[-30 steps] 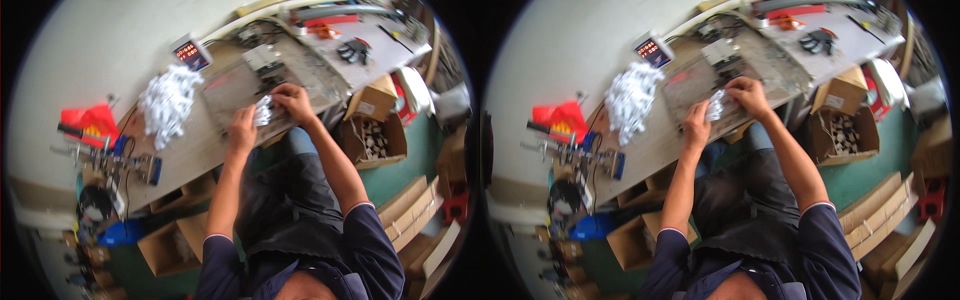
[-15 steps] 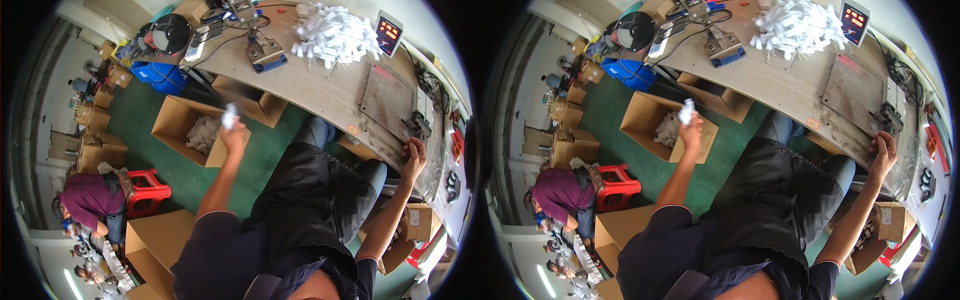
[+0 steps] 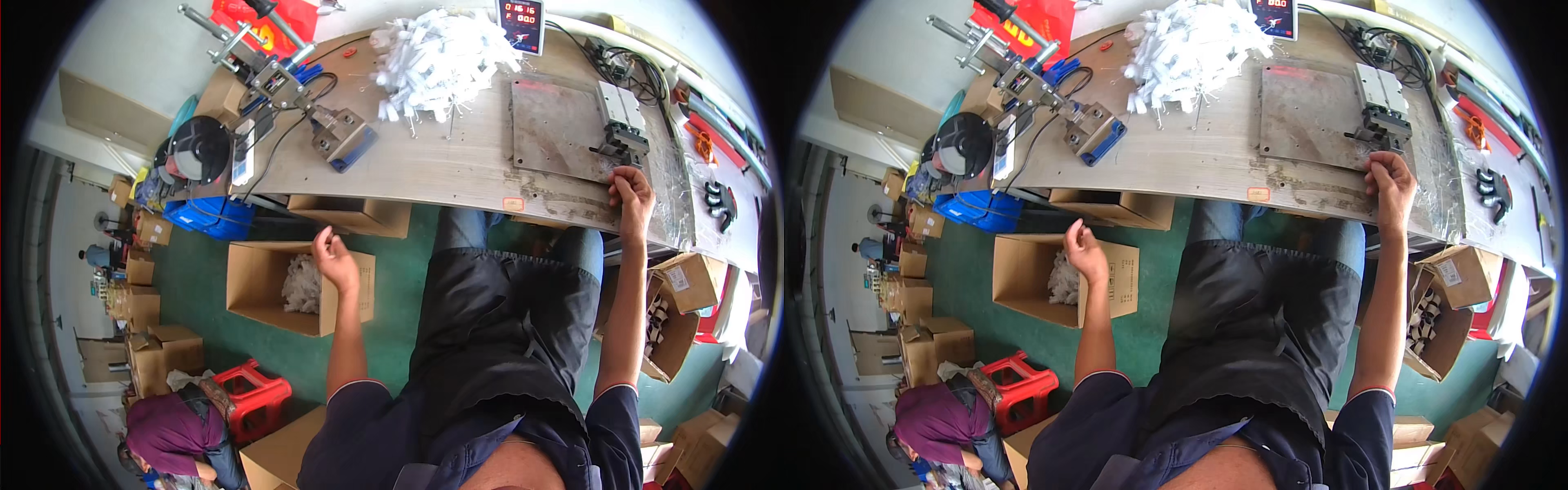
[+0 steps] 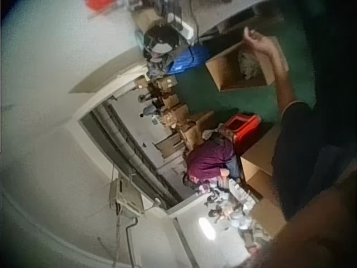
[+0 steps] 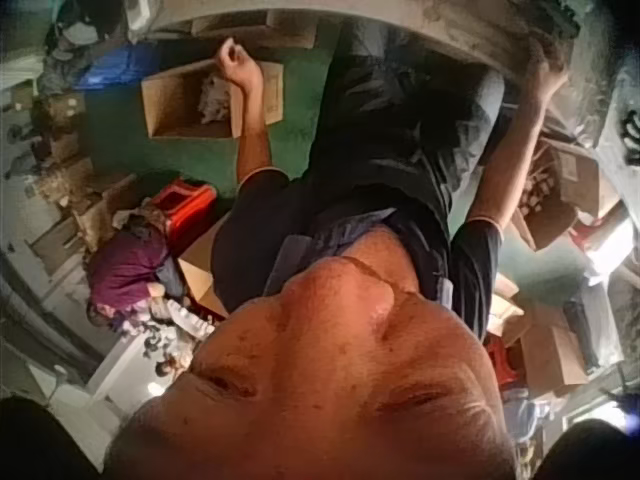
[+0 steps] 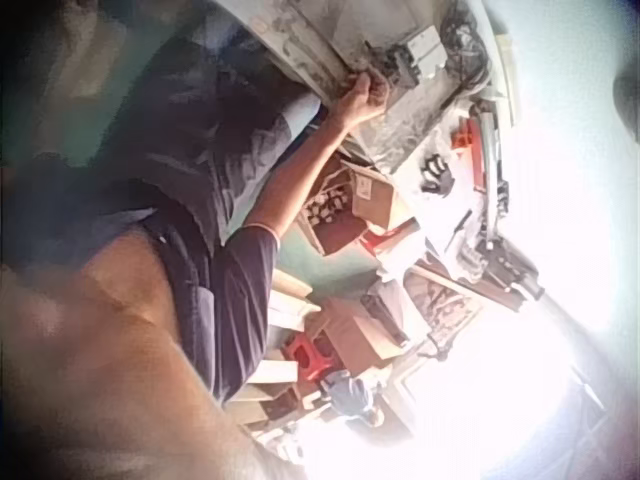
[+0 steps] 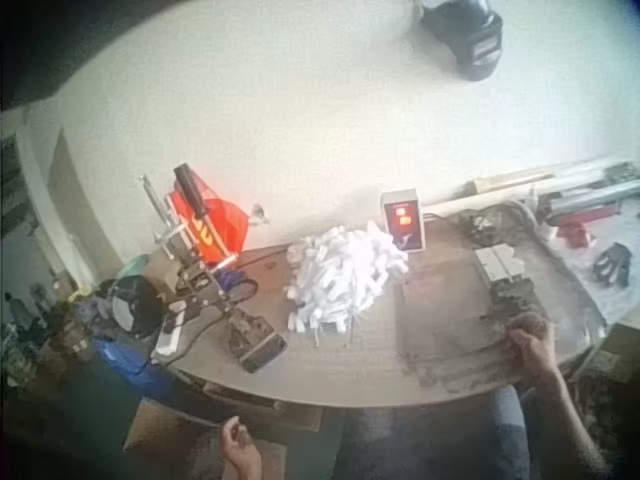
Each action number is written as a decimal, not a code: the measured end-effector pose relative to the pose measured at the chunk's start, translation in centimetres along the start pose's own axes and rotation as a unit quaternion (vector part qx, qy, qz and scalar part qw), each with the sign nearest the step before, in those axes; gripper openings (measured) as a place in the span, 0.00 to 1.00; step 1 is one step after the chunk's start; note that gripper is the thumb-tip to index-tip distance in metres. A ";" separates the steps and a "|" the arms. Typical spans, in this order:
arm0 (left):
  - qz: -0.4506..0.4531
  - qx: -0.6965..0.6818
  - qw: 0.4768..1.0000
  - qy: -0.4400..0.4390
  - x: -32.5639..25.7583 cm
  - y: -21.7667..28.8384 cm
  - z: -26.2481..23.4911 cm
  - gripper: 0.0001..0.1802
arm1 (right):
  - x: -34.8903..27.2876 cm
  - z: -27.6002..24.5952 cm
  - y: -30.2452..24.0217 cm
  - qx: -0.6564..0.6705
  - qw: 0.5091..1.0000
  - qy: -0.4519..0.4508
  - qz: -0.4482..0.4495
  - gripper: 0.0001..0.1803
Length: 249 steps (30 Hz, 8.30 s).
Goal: The person assembles small plastic components by hand, using tweezers to place them into a manual press jig, then pressing them together with a small press machine.
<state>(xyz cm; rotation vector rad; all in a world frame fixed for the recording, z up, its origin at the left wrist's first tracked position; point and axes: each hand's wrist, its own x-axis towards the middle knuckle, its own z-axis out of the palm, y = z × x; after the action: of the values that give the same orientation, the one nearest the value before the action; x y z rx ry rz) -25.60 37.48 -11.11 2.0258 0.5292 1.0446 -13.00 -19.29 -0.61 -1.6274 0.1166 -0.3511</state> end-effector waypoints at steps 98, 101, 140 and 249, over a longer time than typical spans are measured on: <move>0.039 -0.294 0.827 -0.478 -3.9 31.5 32.9 0.13 | -0.4 0.7 -0.5 -0.389 0.900 0.158 -0.115 0.09; 0.083 -0.275 0.830 -0.478 -3.9 31.0 33.2 0.13 | 0.0 1.4 -0.5 -0.397 0.896 0.170 -0.102 0.09; 0.165 -0.245 0.828 -0.477 -4.2 31.6 32.4 0.10 | 0.4 2.7 -1.5 -0.386 0.899 0.204 -0.025 0.16; 0.096 0.031 0.959 -0.266 24.4 7.2 5.4 0.10 | 0.9 35.8 -27.8 0.045 0.856 -0.436 -0.274 0.16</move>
<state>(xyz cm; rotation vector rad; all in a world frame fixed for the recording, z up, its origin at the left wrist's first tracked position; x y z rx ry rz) -7.05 46.61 4.66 2.3285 0.0825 0.5484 -5.28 17.18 25.16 -1.5624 -1.0573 -0.0119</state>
